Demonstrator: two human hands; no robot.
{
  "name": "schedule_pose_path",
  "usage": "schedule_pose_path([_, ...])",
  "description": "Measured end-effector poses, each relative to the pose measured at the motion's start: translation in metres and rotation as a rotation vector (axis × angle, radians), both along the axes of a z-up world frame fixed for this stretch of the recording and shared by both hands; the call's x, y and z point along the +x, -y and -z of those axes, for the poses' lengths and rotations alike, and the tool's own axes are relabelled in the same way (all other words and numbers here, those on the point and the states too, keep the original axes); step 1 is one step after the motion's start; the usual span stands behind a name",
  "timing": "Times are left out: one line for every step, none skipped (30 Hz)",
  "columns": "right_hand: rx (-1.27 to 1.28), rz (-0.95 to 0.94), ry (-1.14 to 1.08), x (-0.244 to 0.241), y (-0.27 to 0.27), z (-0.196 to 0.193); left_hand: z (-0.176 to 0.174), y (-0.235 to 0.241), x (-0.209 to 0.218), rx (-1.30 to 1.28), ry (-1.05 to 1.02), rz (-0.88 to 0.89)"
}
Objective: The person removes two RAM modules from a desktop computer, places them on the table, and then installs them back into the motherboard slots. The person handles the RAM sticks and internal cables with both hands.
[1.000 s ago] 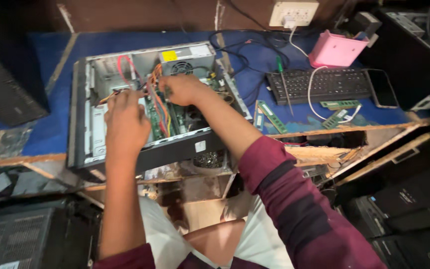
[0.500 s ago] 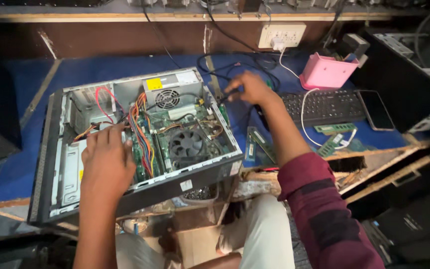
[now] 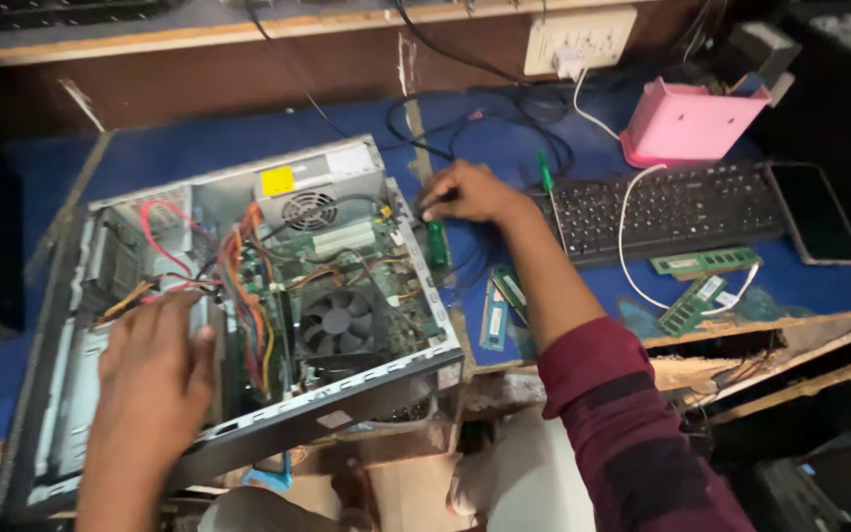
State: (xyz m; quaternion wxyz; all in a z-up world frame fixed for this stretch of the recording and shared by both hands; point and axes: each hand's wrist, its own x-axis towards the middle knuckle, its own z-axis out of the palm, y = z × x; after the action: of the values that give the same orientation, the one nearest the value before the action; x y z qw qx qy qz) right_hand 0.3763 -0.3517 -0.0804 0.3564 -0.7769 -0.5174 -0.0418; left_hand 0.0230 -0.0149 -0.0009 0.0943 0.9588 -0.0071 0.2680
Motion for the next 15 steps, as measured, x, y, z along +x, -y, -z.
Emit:
schedule_pose_path([0.002, 0.011, 0.057, -0.002, 0.002, 0.001, 0.001, 0.001, -0.001, 0.009, 0.008, 0.020])
schedule_pose_path([0.004, 0.023, 0.114, -0.005, 0.002, 0.002, 0.002, 0.001, -0.003, 0.018, 0.016, 0.040])
schedule_pose_path([-0.034, 0.144, 0.180, -0.005, 0.001, -0.001, 0.001, 0.000, 0.000, 0.027, 0.036, 0.064])
schedule_pose_path([-0.073, 0.266, 0.245, -0.006, -0.002, -0.002, 0.001, -0.001, 0.003, 0.043, 0.040, 0.064])
schedule_pose_path([-0.116, 0.381, 0.303, -0.009, -0.006, -0.001, 0.003, -0.002, 0.002, 0.055, 0.037, 0.057])
schedule_pose_path([-0.016, 0.413, 0.290, -0.010, -0.010, 0.000, 0.005, -0.002, 0.003, 0.067, 0.033, 0.051])
schedule_pose_path([0.087, 0.442, 0.277, -0.010, -0.016, 0.000, 0.006, -0.003, 0.003, 0.063, 0.024, 0.047])
schedule_pose_path([0.189, 0.471, 0.263, -0.010, -0.021, 0.001, 0.007, -0.004, 0.002, 0.059, 0.015, 0.044])
schedule_pose_path([0.254, 0.436, 0.211, -0.009, -0.027, 0.001, 0.008, -0.004, 0.002, 0.055, 0.008, 0.036])
schedule_pose_path([0.319, 0.402, 0.159, -0.009, -0.033, 0.001, 0.008, -0.004, 0.002, 0.056, 0.007, 0.030])
schedule_pose_path([0.386, 0.366, 0.107, -0.008, -0.037, 0.002, 0.009, -0.003, 0.002, 0.058, 0.008, 0.022])
schedule_pose_path([0.442, 0.329, 0.054, -0.007, -0.040, 0.002, 0.008, -0.003, 0.002, 0.060, 0.008, 0.015])
schedule_pose_path([0.496, 0.295, 0.001, -0.006, -0.041, 0.003, 0.007, -0.002, 0.002, 0.056, 0.006, 0.018])
schedule_pose_path([0.550, 0.261, -0.051, -0.005, -0.041, 0.004, 0.007, -0.002, 0.002, 0.052, 0.003, 0.021])
schedule_pose_path([0.545, 0.270, -0.053, -0.004, -0.040, 0.006, 0.006, 0.000, 0.002, 0.046, 0.000, 0.025])
